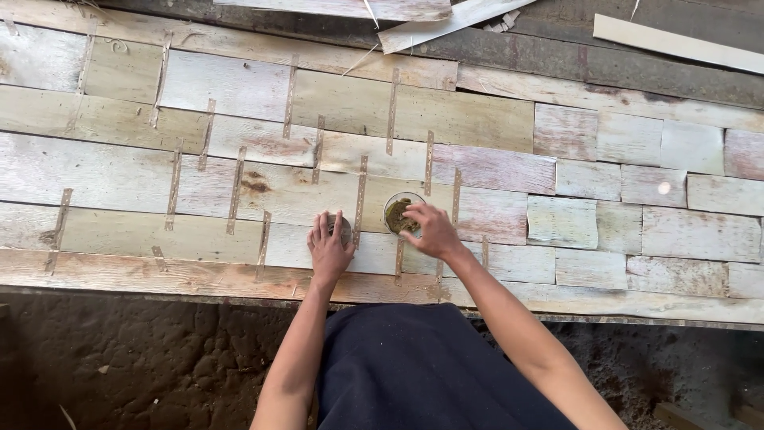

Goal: Applying glue to thin wood strips and inserting them into gaps between wooden panels on a large surface.

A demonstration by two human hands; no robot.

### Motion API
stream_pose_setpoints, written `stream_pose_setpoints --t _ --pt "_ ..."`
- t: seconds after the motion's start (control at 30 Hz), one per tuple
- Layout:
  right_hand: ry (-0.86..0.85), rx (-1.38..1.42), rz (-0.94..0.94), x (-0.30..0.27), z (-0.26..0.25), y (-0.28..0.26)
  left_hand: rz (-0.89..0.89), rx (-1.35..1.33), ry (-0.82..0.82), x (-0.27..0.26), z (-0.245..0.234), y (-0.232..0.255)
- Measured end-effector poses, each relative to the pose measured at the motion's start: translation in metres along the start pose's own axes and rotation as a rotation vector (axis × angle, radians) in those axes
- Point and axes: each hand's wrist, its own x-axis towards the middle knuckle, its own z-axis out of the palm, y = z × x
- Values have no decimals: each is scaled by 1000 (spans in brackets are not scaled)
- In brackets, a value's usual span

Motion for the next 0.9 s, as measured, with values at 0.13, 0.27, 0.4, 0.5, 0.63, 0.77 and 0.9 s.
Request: stream_pose_setpoints --t 0.13,0.27,0.4,0.5,0.63,0.77,0.9 --pt "161 -5 141 8 -3 26 -4 -18 10 1 0 -1" --pt "181 -121 148 12 -8 31 3 -13 18 1 0 -1" --pt "94 -201 112 21 -2 37 -5 -5 12 0 1 -2" --pt "35 -232 80 26 -7 35 -10 -10 -5 0 -3 0" --pt "31 -242 46 34 -1 41 -13 -15 -5 0 -4 -1" --pt "83 -191 25 42 5 52 -11 -21 -7 0 -8 1" --pt "117 -102 48 43 0 50 -16 -13 9 1 -6 2"
